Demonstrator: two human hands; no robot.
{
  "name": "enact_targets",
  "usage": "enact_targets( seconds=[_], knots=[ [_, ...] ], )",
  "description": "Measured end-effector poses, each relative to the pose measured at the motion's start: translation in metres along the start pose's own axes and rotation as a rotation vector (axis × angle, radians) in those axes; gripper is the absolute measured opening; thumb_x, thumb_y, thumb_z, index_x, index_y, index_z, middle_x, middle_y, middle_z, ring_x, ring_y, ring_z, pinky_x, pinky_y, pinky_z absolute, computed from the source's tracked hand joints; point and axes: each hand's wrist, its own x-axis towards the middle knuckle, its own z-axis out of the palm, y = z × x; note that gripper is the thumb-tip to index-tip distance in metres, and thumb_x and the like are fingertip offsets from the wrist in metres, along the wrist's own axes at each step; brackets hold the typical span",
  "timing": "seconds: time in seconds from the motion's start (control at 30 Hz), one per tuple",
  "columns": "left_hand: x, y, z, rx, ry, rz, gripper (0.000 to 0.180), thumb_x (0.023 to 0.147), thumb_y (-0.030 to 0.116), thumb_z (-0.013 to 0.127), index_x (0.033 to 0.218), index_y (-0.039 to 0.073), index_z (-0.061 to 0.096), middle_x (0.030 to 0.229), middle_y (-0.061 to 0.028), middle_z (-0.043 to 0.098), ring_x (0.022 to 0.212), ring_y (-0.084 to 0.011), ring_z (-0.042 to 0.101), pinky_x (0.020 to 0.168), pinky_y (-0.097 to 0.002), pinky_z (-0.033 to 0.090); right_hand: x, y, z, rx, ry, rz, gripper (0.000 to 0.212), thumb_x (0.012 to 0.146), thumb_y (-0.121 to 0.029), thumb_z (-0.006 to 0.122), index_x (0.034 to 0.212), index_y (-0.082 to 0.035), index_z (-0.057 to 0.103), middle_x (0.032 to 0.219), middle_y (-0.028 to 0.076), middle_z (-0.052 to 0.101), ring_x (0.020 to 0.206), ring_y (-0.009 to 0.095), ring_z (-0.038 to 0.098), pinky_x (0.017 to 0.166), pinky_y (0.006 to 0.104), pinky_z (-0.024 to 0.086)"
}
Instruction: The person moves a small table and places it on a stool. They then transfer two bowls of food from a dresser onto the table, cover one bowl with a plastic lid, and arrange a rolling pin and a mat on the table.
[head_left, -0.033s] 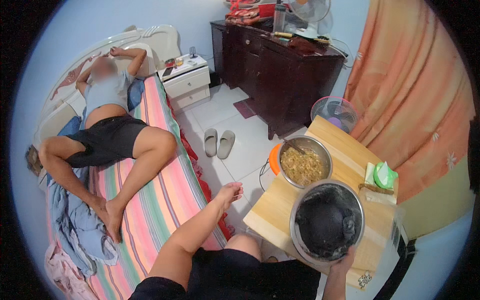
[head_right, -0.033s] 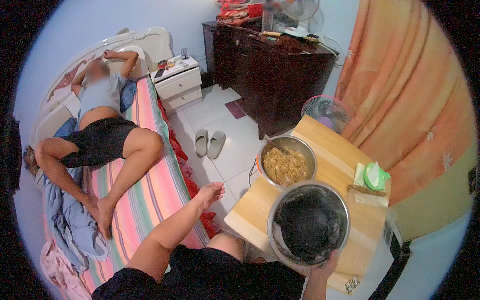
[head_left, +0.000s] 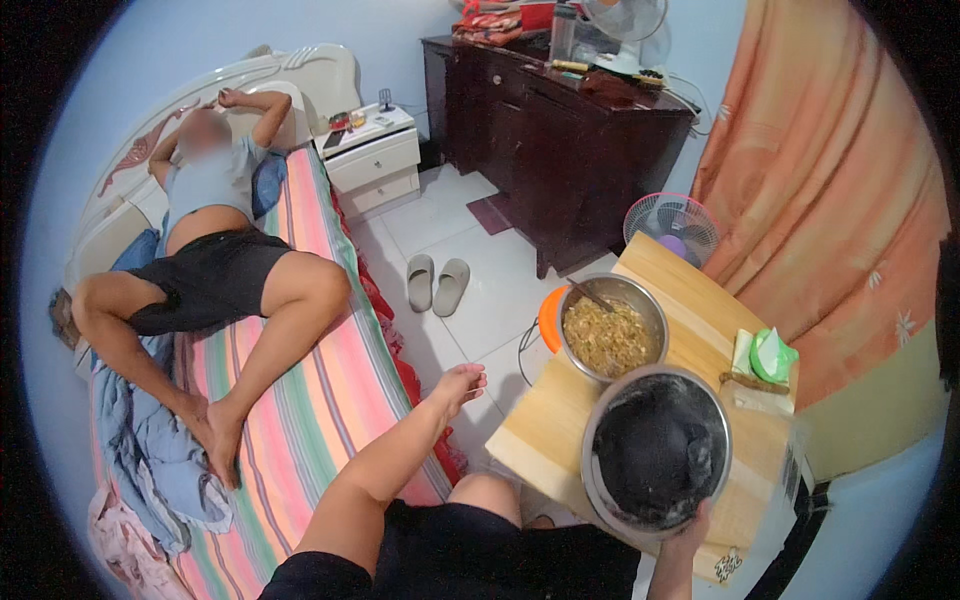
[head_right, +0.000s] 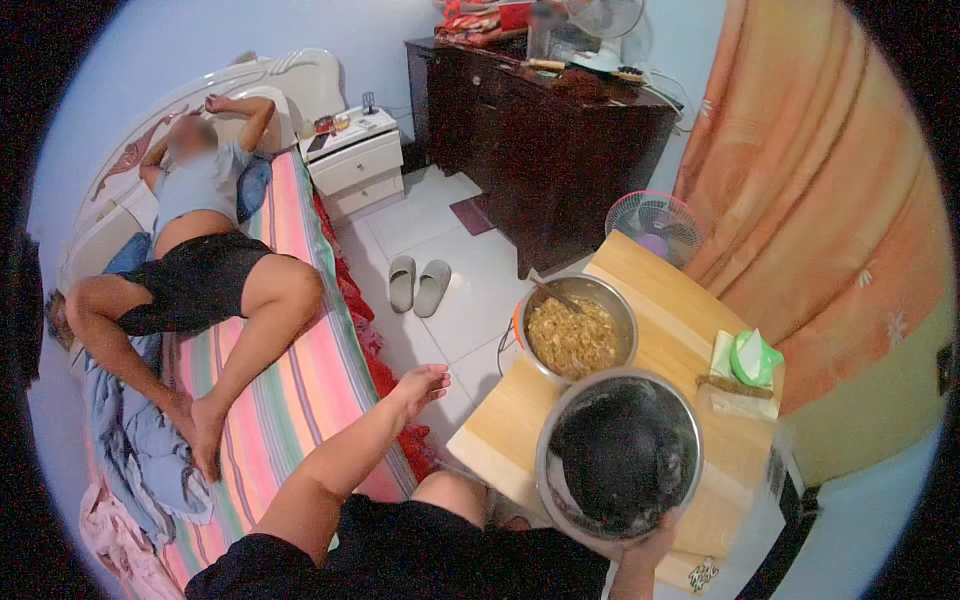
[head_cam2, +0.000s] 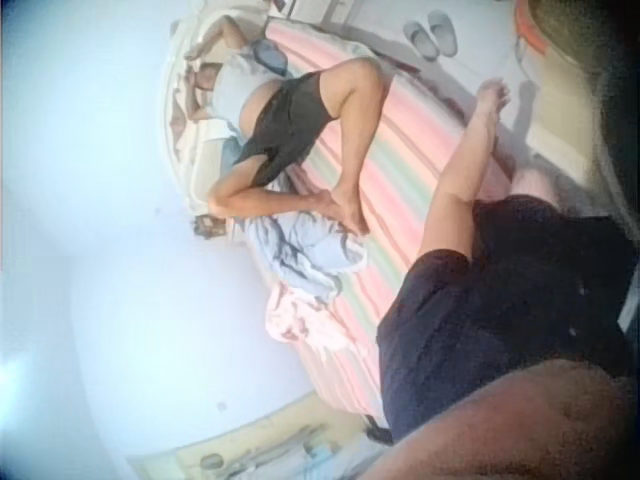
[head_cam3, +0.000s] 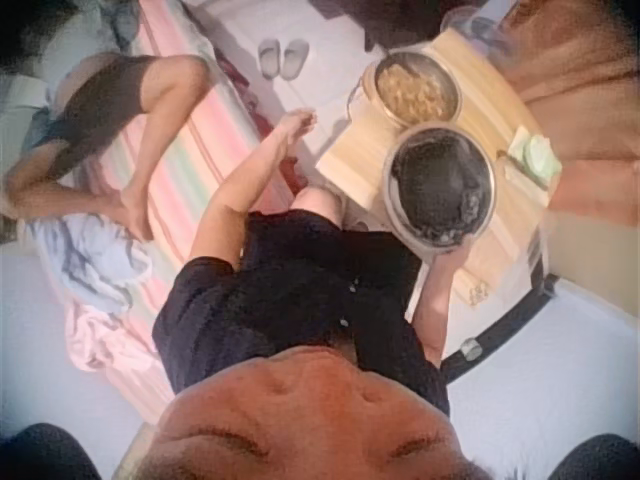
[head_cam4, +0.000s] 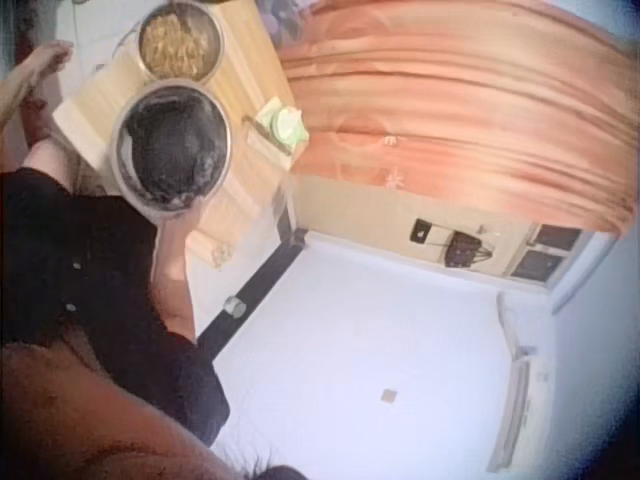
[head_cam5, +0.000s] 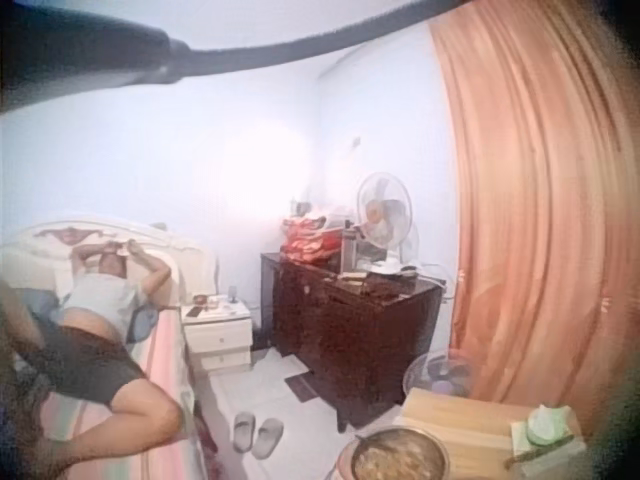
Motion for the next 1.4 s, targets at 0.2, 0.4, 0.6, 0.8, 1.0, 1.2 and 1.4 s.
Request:
enact_targets(
  seconds=[0.2, 0.4, 0.6, 0.8, 1.0, 1.2, 1.4],
  knots=[
    [0.139, -0.036, 0.027, 0.255, -0.021, -0.108, 0.03, 0.081, 0.013, 0.05, 0.11, 0.006, 0.044, 0.089, -0.0033, 0.055, 0.08, -0.0112, 0.053, 0.067, -0.0251, 0.044, -0.005, -0.012, 0.01, -0.056, 0.201, 0.137, 0.047, 0.086, -0.033, 0.045, 0.123, -0.004, 0.039, 0.122, 0.013, 0.044, 0.112, 0.03, 0.041, 0.094, 0.0437, 0.034],
    [0.288, -0.107, 0.082, 0.567, -0.001, -0.133, 0.076, 0.077, 0.031, 0.059, 0.129, -0.008, 0.019, 0.127, -0.0247, 0.035, 0.117, -0.0338, 0.036, 0.094, -0.0393, 0.033, -0.007, -0.013, 0.019, -0.362, 0.541, 0.084, 0.056, 0.083, -0.032, 0.052, 0.129, -0.006, 0.032, 0.128, 0.013, 0.037, 0.115, 0.033, 0.035, 0.096, 0.0437, 0.033],
    [0.351, -0.12, 0.098, -0.01, -0.022, -0.214, 0.064, 0.078, 0.036, 0.058, 0.127, 0.008, 0.029, 0.123, -0.0131, 0.042, 0.111, -0.0279, 0.041, 0.09, -0.0432, 0.033, 0.0, -0.005, 0.053, -0.526, 0.684, 0.083, 0.06, 0.08, -0.035, 0.055, 0.128, -0.007, 0.032, 0.128, 0.012, 0.037, 0.115, 0.031, 0.036, 0.095, 0.0438, 0.033],
    [0.301, -0.09, 0.025, -0.369, 0.035, -0.174, 0.036, 0.082, 0.033, 0.052, 0.109, 0.008, 0.049, 0.102, -0.0069, 0.055, 0.09, -0.0185, 0.05, 0.079, -0.0363, 0.038, -0.003, -0.006, 0.064, -0.456, 0.601, 0.074, 0.058, 0.08, -0.034, 0.055, 0.127, -0.007, 0.034, 0.127, 0.012, 0.038, 0.114, 0.031, 0.036, 0.095, 0.0437, 0.034],
    [0.247, -0.117, -0.091, -0.314, 0.233, 0.022, 0.036, 0.082, 0.024, 0.05, 0.113, 0.006, 0.046, 0.106, -0.0089, 0.054, 0.097, -0.0216, 0.051, 0.079, -0.0387, 0.043, -0.01, -0.019, 0.022, -0.293, 0.413, 0.248, 0.044, 0.083, -0.025, 0.047, 0.12, -0.003, 0.041, 0.117, 0.013, 0.048, 0.107, 0.03, 0.046, 0.092, 0.0446, 0.035],
    [0.152, -0.076, -0.08, -0.199, 0.382, 0.062, 0.035, 0.084, 0.016, 0.049, 0.115, 0.003, 0.042, 0.106, -0.0125, 0.052, 0.096, -0.0236, 0.052, 0.078, -0.0351, 0.045, -0.018, -0.03, 0.018, -0.301, 0.242, 0.513, 0.033, 0.071, -0.006, 0.054, 0.103, 0.001, 0.05, 0.099, 0.015, 0.056, 0.09, 0.031, 0.055, 0.081, 0.0428, 0.045],
    [-0.036, -0.008, 0.021, 0.118, -0.048, 0.402, 0.032, 0.086, 0.018, 0.048, 0.115, 0.004, 0.043, 0.1, -0.0061, 0.052, 0.083, -0.0138, 0.052, 0.072, -0.0258, 0.044, -0.027, -0.02, 0.01, -0.226, 0.237, 0.542, 0.03, 0.065, 0.0, 0.05, 0.095, 0.002, 0.052, 0.092, 0.01, 0.057, 0.086, 0.025, 0.054, 0.079, 0.0355, 0.045]
  ],
)
